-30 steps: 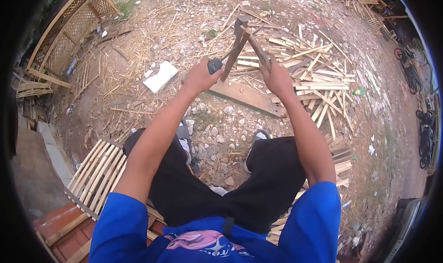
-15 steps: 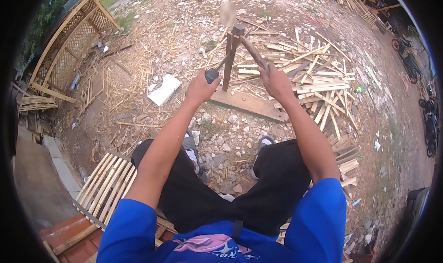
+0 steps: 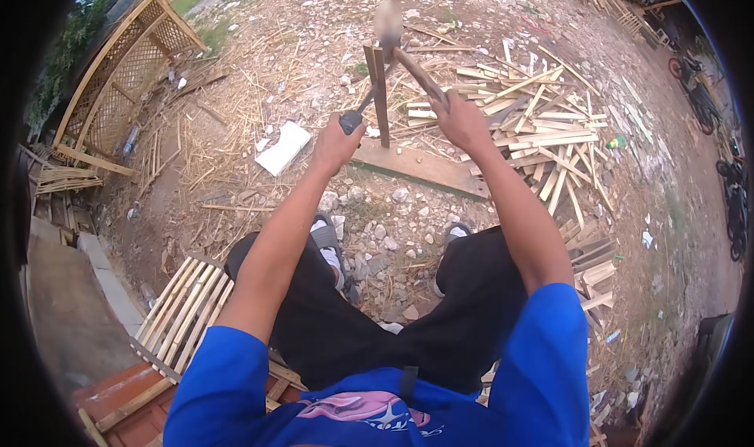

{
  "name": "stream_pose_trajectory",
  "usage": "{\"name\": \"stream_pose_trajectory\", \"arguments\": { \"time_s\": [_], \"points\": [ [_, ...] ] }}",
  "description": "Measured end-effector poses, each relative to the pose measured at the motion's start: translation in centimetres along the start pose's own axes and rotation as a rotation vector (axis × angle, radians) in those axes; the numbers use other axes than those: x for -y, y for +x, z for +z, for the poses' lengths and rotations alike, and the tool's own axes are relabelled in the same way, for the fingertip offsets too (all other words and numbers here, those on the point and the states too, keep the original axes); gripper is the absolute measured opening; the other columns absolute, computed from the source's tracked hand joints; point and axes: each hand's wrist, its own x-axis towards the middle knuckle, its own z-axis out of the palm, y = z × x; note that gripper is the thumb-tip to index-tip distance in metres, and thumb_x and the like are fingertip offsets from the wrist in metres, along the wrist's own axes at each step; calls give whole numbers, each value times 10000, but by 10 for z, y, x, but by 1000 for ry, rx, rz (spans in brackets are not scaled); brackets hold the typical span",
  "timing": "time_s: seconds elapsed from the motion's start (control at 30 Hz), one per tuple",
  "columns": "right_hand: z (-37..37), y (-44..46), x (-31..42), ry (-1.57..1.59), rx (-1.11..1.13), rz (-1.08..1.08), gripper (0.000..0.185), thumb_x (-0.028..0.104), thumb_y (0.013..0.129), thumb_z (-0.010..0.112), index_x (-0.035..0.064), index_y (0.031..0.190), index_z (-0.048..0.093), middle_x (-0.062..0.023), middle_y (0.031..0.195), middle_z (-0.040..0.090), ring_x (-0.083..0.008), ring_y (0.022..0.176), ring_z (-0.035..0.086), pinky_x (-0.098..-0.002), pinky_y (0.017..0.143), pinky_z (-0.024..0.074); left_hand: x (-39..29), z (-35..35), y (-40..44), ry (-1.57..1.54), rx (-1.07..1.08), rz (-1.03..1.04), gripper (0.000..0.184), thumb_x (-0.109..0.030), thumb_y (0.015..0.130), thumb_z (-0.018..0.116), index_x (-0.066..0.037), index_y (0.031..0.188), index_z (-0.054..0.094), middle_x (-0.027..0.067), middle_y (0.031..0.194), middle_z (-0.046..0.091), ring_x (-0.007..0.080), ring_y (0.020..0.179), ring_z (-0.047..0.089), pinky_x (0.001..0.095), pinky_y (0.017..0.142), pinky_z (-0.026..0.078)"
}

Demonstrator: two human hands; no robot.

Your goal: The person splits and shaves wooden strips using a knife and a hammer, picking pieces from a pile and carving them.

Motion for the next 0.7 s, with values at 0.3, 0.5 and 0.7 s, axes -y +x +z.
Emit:
{"name": "stream_pose_trajectory", "arguments": {
  "time_s": [0.3, 0.5, 0.7],
  "points": [
    [19, -1, -3, -104, 66, -8, 452, 452, 974, 456, 6, 1030, 510, -297, 854, 646, -485, 864, 623, -563, 753, 478, -10, -6, -7, 36, 32, -41, 582, -476, 825, 669, 27, 1092, 545, 268, 912, 673, 454, 892, 655, 485, 778, 501],
    [45, 4, -13, 101, 54, 123, 509, 467, 953, 473, -17, 1092, 544, -321, 985, 638, -486, 940, 615, -547, 824, 466, 3, 6, -13, 17, -16, -44, 649, -475, 796, 690, 53, 1145, 546, 258, 966, 661, 433, 954, 636, 479, 850, 484],
    [59, -2, -14, 233, 172, 309, 456, 372, 925, 522, -77, 871, 581, -248, 703, 606, -346, 607, 616, -461, 561, 464, 17, 11, -3, -170, 39, -211, 655, -497, 788, 686, 26, 1144, 519, 270, 1000, 666, 403, 948, 656, 465, 835, 501]
  ]
}}
